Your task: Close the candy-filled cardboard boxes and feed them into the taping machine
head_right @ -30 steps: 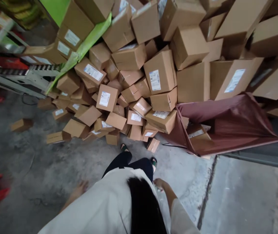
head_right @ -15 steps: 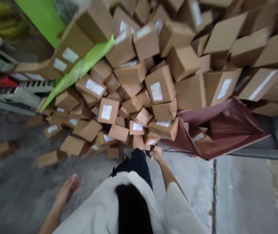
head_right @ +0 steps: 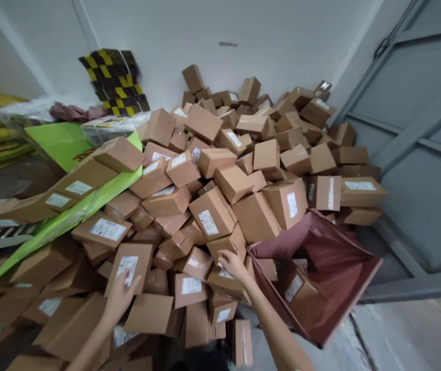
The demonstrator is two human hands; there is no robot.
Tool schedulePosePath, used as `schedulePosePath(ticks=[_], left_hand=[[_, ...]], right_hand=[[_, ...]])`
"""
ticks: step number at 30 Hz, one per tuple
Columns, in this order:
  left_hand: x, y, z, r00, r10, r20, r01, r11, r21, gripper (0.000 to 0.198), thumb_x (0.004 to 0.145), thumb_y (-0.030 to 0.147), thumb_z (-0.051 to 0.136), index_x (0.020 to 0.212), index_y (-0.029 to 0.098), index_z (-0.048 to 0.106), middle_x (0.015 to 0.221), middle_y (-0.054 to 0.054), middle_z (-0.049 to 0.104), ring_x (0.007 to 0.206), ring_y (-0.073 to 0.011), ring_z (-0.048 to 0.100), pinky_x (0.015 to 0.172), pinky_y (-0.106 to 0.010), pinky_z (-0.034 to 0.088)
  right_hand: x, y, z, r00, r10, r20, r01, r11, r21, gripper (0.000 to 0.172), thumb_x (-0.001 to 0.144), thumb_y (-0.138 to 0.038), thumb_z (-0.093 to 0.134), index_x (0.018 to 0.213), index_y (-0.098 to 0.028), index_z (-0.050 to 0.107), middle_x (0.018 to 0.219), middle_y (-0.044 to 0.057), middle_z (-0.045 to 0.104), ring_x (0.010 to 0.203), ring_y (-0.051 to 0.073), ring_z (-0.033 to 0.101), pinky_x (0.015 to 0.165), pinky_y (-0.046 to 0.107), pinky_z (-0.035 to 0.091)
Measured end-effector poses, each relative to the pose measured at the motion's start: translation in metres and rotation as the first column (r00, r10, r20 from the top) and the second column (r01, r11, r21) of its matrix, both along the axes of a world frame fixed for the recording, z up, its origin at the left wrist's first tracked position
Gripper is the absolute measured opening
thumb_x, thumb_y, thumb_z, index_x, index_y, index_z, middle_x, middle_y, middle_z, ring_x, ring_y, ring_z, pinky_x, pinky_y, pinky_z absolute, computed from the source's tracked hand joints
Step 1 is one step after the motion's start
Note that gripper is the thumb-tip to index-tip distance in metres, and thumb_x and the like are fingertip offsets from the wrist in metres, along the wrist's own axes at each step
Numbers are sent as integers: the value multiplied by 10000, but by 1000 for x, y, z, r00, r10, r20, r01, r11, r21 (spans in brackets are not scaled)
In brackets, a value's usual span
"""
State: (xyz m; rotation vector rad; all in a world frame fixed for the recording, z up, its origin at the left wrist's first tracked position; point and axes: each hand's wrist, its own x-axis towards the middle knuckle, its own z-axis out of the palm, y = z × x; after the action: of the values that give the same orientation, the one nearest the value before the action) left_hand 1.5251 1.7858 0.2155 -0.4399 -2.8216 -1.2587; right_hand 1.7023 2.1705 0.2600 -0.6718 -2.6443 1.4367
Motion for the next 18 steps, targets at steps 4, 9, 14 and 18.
schedulePosePath(ticks=[4,9,14,18], left_hand=[[-97,142,90,874,-311,-374,273,950,-153,727,936,582,449,1472,95,387,1546,-241,403,1456,-359,390,1208,-520,334],[-183,215,112,791,-468,-394,331,869,-368,759,894,608,548,1447,99,443,1550,-231,418,1443,-388,395,1210,-529,297],[-234,215,99,743,-605,-287,472,778,-415,881,760,726,655,1434,176,510,1506,-161,515,1369,-342,510,1166,-480,393],[-245,213,85,749,-584,-313,473,802,-364,946,648,760,735,1388,187,593,1475,-152,559,1319,-359,564,1129,-480,449]], right_hand=[[-62,68,48,991,-13,-135,15,1000,12,445,893,-375,533,1270,-189,679,1243,107,707,1141,242,667,1063,399,500],[-90,102,76,973,-2,-230,-5,1000,-30,418,862,-386,579,1213,-193,702,1223,96,718,1075,224,689,993,370,540],[-114,125,103,976,30,-214,-26,999,21,387,837,-403,608,1138,-191,728,1157,89,742,1046,247,700,929,360,566],[-200,132,163,942,29,-334,62,964,260,379,861,-391,599,1166,-201,720,1114,89,741,1007,259,692,934,394,554]])
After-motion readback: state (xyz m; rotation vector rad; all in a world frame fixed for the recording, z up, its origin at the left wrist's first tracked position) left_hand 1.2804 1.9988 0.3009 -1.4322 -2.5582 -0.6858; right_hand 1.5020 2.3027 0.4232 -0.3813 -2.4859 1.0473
